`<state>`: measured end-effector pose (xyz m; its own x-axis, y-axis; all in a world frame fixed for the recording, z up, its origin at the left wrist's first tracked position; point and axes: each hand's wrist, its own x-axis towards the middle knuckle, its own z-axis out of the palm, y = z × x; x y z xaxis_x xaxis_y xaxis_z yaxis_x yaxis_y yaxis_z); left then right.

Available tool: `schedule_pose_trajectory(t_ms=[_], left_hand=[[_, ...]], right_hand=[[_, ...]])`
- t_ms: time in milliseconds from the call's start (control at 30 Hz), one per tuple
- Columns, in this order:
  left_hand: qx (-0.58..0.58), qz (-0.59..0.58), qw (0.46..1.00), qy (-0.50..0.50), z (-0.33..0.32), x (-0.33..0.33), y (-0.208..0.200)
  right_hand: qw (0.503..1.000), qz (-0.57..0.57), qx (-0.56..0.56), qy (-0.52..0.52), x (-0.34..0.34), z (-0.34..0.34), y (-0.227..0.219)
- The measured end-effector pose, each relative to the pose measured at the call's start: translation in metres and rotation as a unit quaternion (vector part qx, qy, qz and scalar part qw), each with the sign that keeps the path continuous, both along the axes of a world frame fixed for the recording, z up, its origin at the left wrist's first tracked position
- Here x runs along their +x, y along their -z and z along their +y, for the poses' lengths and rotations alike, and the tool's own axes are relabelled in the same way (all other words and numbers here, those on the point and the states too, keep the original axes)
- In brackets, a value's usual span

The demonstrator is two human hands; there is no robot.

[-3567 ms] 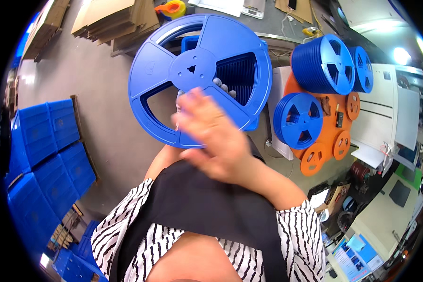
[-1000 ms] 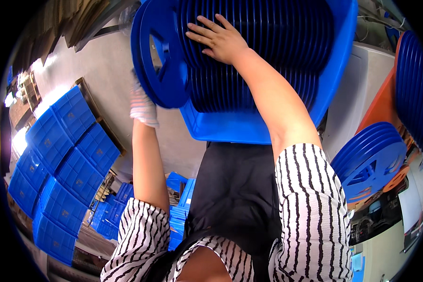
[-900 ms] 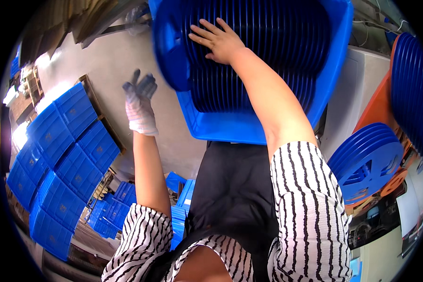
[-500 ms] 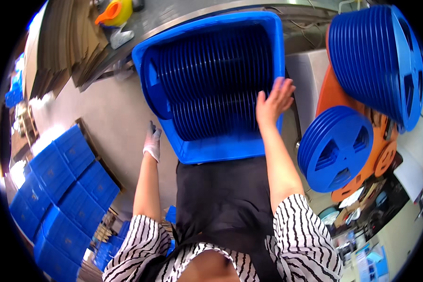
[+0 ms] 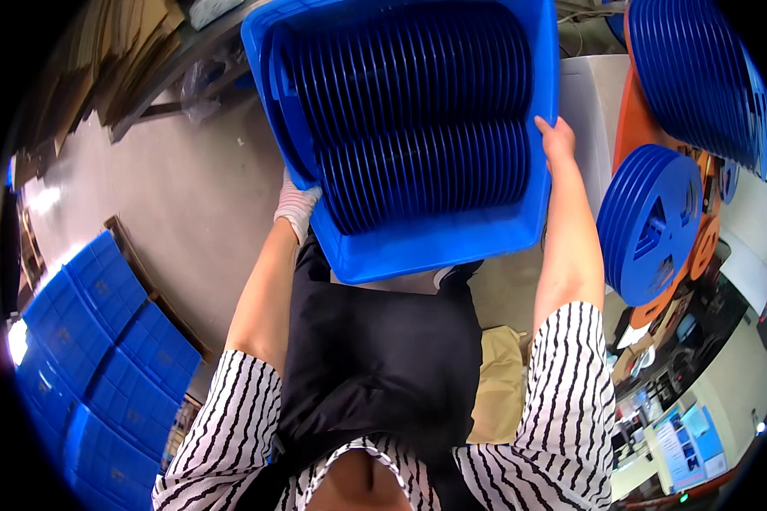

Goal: The person repeatedly picks up blue plastic spools from a stack and places them into a blue plastic bin. The person wears gloves and carefully stacks the spools vertically inside the bin. Towards the end, the person places a cardboard sheet on top of the stacked spools.

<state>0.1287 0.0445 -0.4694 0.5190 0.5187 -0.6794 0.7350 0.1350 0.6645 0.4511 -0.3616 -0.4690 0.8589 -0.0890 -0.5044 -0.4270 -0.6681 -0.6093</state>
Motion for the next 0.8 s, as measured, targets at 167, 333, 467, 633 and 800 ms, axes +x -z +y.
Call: schedule_pose_trajectory(t_ms=[167, 333, 467, 633, 800], left_hand=[[-0.047, -0.010, 0.996, -0.071, -0.019, -0.079, -0.012], [-0.043, -0.124, 0.967, -0.219, -0.036, -0.123, -0.037], [0.414, -0.033, 0.899, 0.138, -0.027, -0.080, -0.071], [0.378, -0.036, 0.872, 0.308, -0.039, -0.003, -0.040], [0.441, 0.077, 0.840, 0.308, -0.029, 0.014, 0.039]], right_hand=[[0.995, 0.056, 0.083, -0.014, -0.082, -0.029, 0.001], [0.996, -0.031, -0.046, -0.076, -0.169, -0.021, -0.009], [0.974, -0.122, -0.129, -0.139, -0.205, -0.022, -0.021], [0.942, -0.182, -0.194, -0.207, -0.227, -0.011, -0.032], [0.913, -0.221, -0.215, -0.268, -0.230, 0.010, -0.040]])
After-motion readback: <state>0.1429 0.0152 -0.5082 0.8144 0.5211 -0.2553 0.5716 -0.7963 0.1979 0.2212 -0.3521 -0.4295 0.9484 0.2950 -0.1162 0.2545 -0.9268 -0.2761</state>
